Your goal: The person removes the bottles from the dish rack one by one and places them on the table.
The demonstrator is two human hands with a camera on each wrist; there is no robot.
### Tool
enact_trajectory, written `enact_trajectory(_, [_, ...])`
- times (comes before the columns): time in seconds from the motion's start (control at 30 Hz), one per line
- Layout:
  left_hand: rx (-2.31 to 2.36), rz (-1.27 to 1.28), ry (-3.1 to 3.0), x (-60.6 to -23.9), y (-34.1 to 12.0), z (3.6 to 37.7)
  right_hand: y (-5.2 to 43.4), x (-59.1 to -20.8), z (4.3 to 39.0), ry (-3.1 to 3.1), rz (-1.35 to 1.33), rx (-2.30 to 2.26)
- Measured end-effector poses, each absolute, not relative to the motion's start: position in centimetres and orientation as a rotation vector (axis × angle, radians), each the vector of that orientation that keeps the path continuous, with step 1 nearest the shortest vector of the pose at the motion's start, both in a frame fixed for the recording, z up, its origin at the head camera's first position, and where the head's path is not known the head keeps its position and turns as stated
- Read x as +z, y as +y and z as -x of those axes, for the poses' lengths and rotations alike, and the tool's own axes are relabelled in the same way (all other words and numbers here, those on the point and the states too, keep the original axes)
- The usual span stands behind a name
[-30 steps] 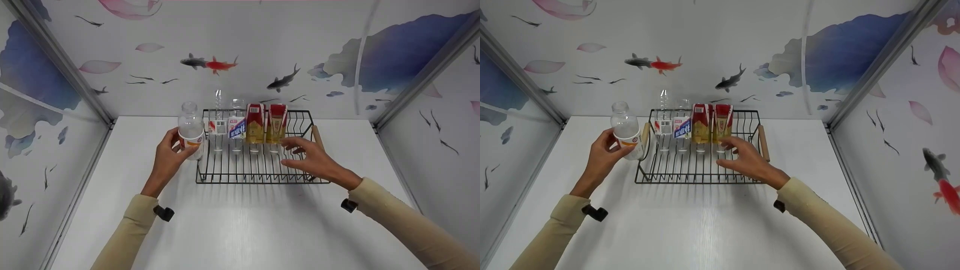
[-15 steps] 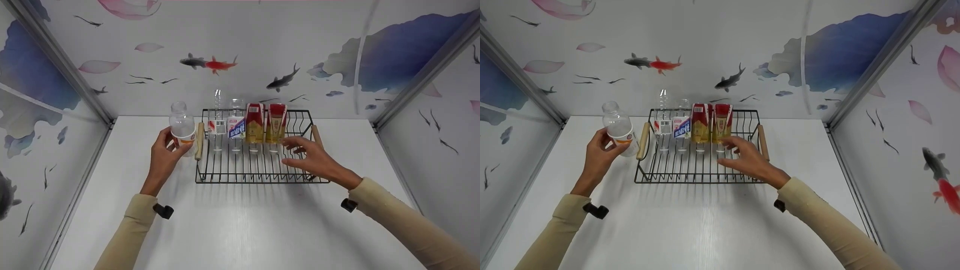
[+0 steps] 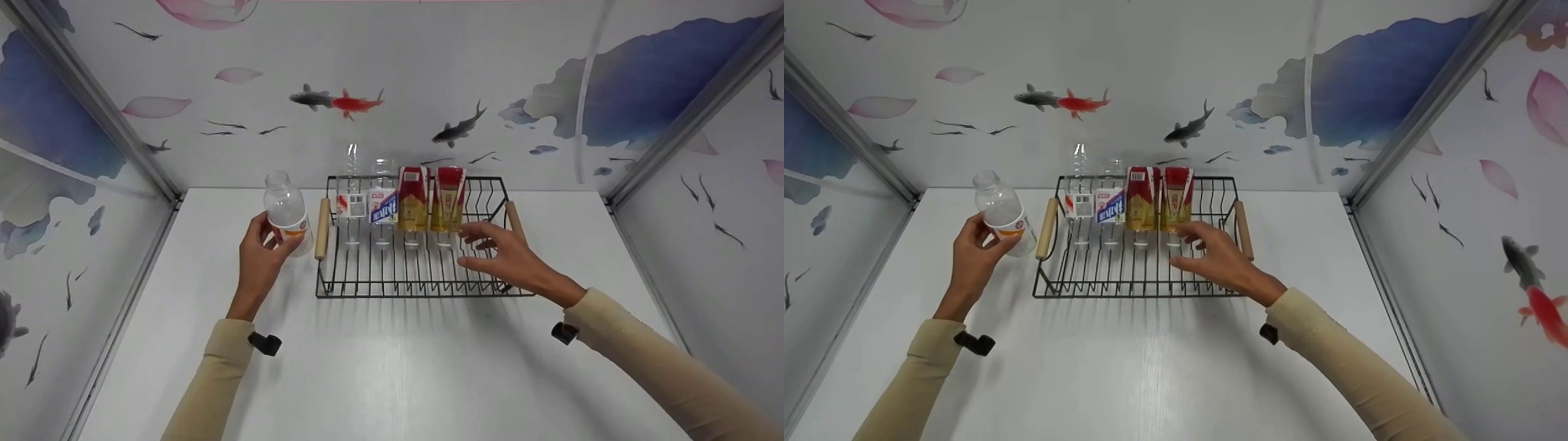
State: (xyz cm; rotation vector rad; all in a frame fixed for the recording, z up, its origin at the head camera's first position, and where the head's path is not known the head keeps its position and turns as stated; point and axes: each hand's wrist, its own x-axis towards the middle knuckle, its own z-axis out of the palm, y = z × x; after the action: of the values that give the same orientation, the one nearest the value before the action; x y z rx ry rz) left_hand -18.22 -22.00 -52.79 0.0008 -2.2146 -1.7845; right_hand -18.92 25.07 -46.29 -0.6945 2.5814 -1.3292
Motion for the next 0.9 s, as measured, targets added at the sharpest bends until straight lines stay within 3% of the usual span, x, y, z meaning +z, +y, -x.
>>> enact_trajectory(0.9, [-1.790,-0.104,-2.269,-58.2,-22.4,20.3,25.3,-46.1,20.9,2.569,0.613,-1.378])
